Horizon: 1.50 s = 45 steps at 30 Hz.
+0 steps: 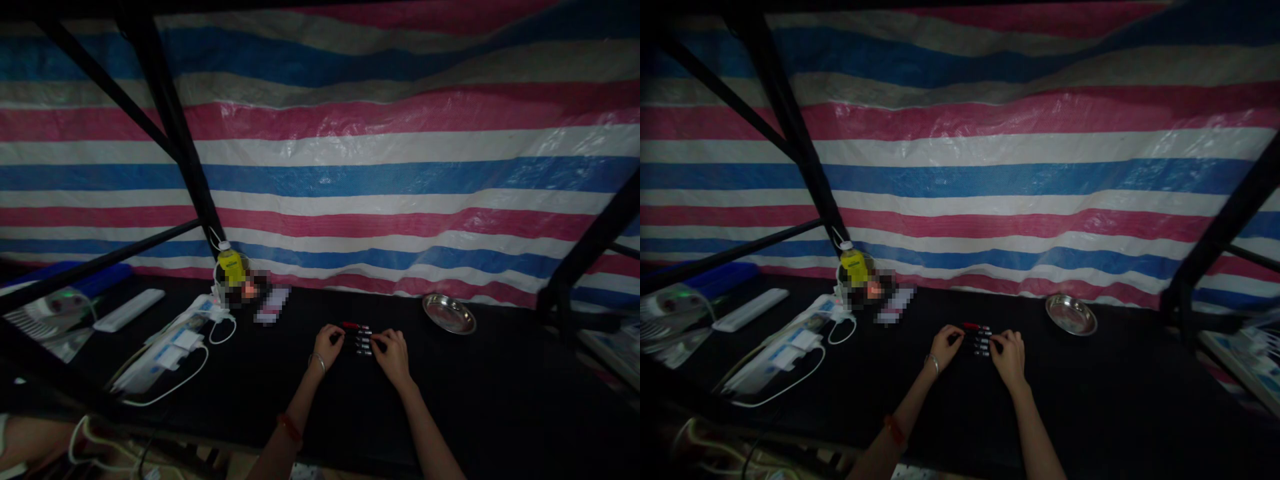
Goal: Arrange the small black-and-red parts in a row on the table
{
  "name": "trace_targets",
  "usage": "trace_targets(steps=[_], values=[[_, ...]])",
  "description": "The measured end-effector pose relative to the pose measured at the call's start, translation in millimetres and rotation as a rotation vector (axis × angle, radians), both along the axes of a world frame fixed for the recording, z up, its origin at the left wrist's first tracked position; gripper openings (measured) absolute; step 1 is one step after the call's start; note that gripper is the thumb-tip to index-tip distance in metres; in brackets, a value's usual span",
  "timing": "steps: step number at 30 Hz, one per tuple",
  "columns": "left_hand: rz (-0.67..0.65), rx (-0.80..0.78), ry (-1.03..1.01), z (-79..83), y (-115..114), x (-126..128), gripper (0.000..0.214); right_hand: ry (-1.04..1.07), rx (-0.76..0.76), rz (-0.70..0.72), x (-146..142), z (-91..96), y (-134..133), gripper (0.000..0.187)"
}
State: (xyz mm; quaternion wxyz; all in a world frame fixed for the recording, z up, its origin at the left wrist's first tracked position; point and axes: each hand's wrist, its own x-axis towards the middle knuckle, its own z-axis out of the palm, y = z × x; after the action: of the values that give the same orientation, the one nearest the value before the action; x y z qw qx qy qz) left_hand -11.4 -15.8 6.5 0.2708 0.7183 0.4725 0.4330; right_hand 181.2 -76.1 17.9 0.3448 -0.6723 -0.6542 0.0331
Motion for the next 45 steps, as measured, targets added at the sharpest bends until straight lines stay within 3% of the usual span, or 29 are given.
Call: trace_targets(steps=[12, 21, 33, 41, 45], values=[[-0.014, -0.01, -0.032, 5.4, -3.1, -1.1, 0.012, 0.002, -0.01, 0.059, -1.5, -1.3, 0.3, 0.021], [0.089, 0.016, -0.073, 2.2, -1.4, 0.0, 0.013, 0.074, 0.058, 0.047, 3.9, -8.7, 12.8, 0.023], [0.105, 0.0, -0.058, 2.6, -2.0, 0.9, 0.014, 0.066, 0.002, 0.103, 6.2, -8.3, 24.2, 0.017], [0.197, -0.057, -0.222, 0.4, 0.6, -2.2, 0.02, 0.224, 0.04, 0.167, 8.0, -8.0, 21.1, 0.023], [0.285, -0.167, -0.449, -0.4, 5.1, -7.5, 0.031, 0.511, 0.08, 0.161, 7.1, -3.7, 20.9, 0.031]])
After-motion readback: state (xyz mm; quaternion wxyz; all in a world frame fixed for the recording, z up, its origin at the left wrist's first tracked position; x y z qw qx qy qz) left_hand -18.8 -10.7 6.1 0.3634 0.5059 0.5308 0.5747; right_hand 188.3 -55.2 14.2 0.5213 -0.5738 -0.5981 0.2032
